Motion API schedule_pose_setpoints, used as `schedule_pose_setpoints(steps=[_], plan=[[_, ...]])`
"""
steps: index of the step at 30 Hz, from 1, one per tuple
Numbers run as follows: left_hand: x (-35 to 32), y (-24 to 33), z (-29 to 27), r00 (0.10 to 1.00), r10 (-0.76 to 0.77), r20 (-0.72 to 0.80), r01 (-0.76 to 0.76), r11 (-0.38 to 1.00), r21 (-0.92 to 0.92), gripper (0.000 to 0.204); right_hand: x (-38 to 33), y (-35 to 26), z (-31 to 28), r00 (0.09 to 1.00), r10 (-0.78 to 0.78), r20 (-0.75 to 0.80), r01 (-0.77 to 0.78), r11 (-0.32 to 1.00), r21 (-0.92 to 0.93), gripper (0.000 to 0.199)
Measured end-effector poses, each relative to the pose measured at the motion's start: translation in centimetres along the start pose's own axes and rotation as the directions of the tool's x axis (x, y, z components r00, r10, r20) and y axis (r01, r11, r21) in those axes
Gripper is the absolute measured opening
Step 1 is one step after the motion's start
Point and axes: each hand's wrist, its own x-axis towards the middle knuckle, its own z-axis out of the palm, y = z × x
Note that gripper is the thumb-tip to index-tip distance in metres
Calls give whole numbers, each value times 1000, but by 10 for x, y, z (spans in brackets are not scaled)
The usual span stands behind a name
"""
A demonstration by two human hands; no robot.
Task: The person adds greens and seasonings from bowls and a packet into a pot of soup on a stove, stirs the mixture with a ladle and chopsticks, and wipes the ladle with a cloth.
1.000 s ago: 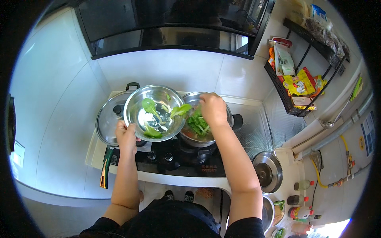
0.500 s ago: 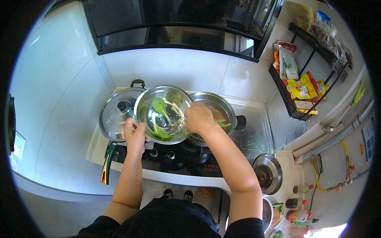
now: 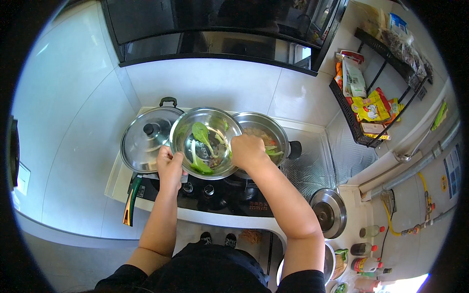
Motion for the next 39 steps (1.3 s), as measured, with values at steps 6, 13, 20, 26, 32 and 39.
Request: schedule_pose_setpoints(steps=[6,13,20,26,32,39], plan=[[1,-2,-3,1000,1,-5,-1,1000,-27,20,7,35,4,956,74,-285,-16,980,199,14],[2,-4,-8,999,16,-29,-16,1000,-8,18,16,51,7,840,260,-476,-186,963,197,16],[-3,1,-6,1000,-2,-4,2,1000,-23,19,33,30,14,844,30,-535,71,983,167,22],[-9,3,-3,998,-48,45,50,998,-43,19,60,23,33,833,-315,-455,269,949,-166,21],[-3,0,-6,999,-51,1,51,999,6,20,58,49,21,828,-66,-557,28,997,-77,19],[-3,1,-4,999,-41,17,41,999,-34,21,52,9,16,980,31,-198,20,968,252,24]])
